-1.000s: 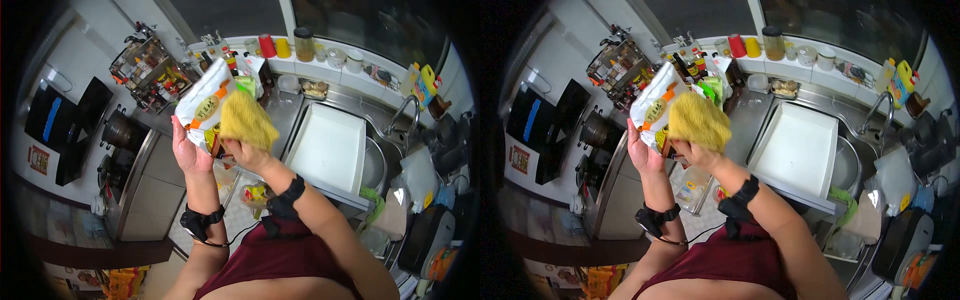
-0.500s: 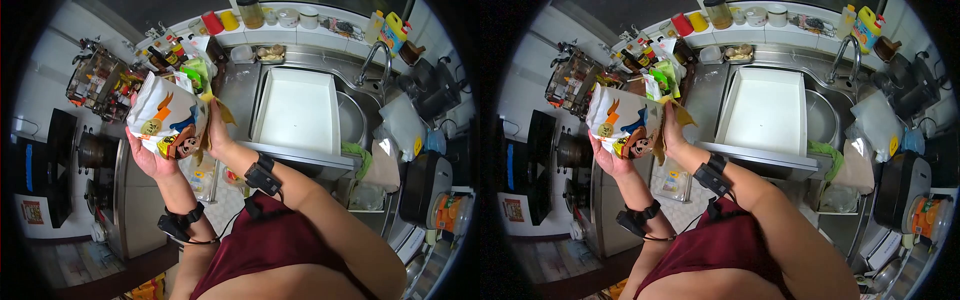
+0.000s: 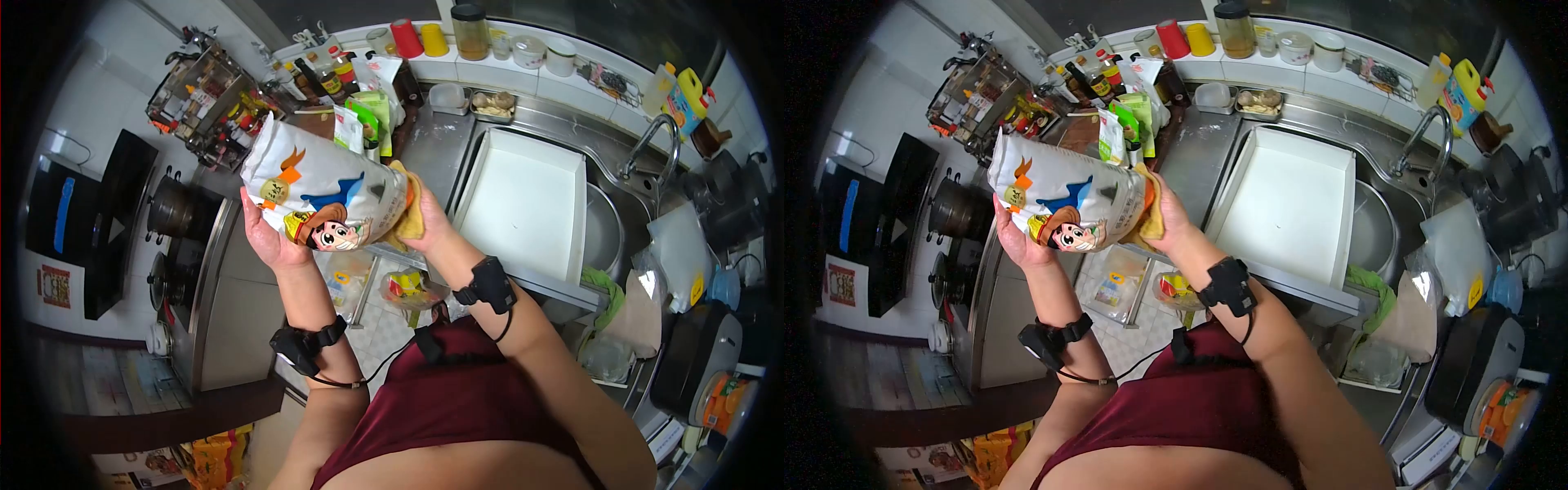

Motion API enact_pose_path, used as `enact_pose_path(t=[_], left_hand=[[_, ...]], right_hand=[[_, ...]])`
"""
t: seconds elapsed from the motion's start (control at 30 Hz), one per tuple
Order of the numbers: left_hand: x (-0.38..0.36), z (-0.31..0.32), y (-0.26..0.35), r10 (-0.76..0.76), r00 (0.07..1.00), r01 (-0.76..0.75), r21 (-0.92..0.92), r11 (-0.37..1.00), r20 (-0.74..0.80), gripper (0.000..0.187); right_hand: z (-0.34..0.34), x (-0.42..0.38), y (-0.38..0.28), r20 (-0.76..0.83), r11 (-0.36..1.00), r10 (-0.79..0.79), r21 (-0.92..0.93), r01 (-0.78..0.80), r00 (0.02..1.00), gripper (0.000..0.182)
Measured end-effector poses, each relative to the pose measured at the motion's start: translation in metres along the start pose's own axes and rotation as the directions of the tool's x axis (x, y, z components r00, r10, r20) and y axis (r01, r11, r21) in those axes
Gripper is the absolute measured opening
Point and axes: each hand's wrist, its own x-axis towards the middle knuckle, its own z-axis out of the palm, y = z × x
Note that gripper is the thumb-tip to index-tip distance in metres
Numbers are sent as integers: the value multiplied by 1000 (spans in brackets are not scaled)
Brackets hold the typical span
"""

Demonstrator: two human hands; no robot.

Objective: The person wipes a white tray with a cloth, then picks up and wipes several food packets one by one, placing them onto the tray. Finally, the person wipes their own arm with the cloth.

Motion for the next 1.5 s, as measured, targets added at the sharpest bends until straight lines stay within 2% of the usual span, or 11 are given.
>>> enact_pose_path(t=[0.1,0.33,0.43,0.5,0.57,0.67,0.87,1.13,1.2,1.3,1.5], left_hand=[[-3,31,-16,75,997,-69,210,975,-17,41],[18,51,-31,-149,915,151,24,988,375,39],[20,52,-26,52,994,-98,577,811,96,38],[24,43,-19,403,902,-33,908,418,-152,49],[18,9,-6,502,864,-288,785,548,-34,81],[-23,54,-42,291,957,-248,534,808,4,107],[-30,52,-42,328,933,-179,599,780,-148,76],[-22,34,-15,219,971,-185,284,941,-93,54],[-20,35,-16,247,962,-209,273,939,-113,54],[-15,42,-19,265,959,-233,257,938,-97,53],[-13,33,-14,260,963,-241,201,949,-75,48]], right_hand=[[7,-19,-5,98,990,138,-31,-135,986,49],[-21,-15,18,77,937,348,-77,-342,934,54],[-13,-21,25,123,964,265,-19,-265,956,57],[-3,-26,17,146,977,143,-176,-116,979,61],[22,-29,14,125,964,-14,-261,46,992,60],[34,-21,8,102,912,-204,-341,226,974,59],[52,-18,7,211,748,-355,-520,412,911,62],[33,-22,7,299,358,-353,-832,423,887,51],[43,-17,28,540,-210,-550,-828,520,637,51],[43,-28,18,622,-302,-405,-783,544,670,54],[41,-28,16,325,319,-594,-745,586,736,60]])
